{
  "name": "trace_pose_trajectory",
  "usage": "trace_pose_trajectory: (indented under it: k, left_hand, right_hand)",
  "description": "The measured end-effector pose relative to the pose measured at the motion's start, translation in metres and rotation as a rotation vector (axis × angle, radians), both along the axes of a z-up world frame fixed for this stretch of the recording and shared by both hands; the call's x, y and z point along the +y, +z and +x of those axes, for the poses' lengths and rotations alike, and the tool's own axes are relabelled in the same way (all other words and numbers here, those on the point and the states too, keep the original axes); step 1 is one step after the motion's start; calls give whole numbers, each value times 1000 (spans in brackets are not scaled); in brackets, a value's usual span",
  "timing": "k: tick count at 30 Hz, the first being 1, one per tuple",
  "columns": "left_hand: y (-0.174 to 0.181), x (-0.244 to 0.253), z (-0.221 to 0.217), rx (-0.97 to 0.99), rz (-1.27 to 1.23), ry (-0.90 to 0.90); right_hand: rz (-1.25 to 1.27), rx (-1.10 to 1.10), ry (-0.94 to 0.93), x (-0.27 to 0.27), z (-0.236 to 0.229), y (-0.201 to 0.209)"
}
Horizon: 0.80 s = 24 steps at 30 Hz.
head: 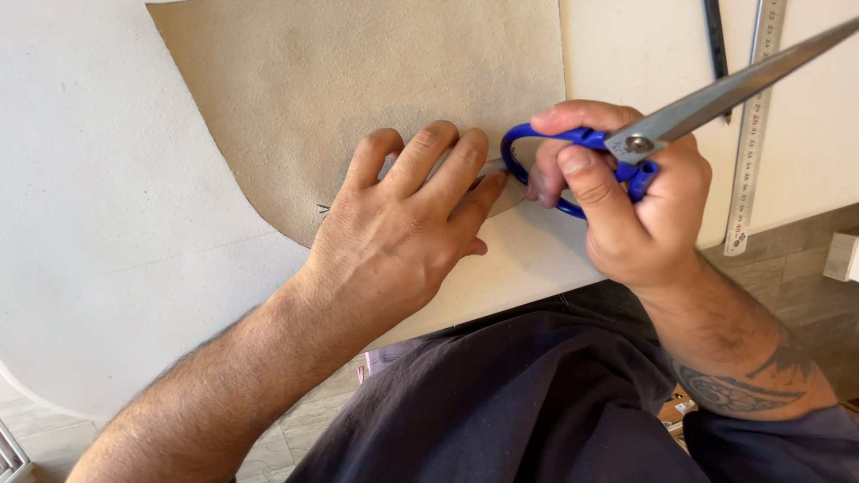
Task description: Applying adhesive to leather components and pressing them together to bond.
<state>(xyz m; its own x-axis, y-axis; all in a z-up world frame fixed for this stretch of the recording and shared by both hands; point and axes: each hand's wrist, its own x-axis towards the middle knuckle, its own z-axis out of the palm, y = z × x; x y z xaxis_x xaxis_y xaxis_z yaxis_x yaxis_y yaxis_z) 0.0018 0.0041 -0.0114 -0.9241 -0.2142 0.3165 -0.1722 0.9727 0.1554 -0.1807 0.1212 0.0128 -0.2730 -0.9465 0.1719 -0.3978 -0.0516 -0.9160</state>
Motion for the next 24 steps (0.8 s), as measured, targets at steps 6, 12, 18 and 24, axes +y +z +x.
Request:
trace_pose_trajectory:
  k: [6,12,18,24]
  left_hand:
    - [1,0,-1,3,-23,-1]
    - [2,1,-1,-15,-6,-5]
    - [4,0,-1,-23,8,3]
    - [5,-1,-4,-14,6,7]
  right_hand:
    - [75,52,41,-8,0,16]
    - [36,29,3,-7,-1,6]
    - [-23,30,66,-8,-4,2]
    - [-89,72,34,-6,-7,-1]
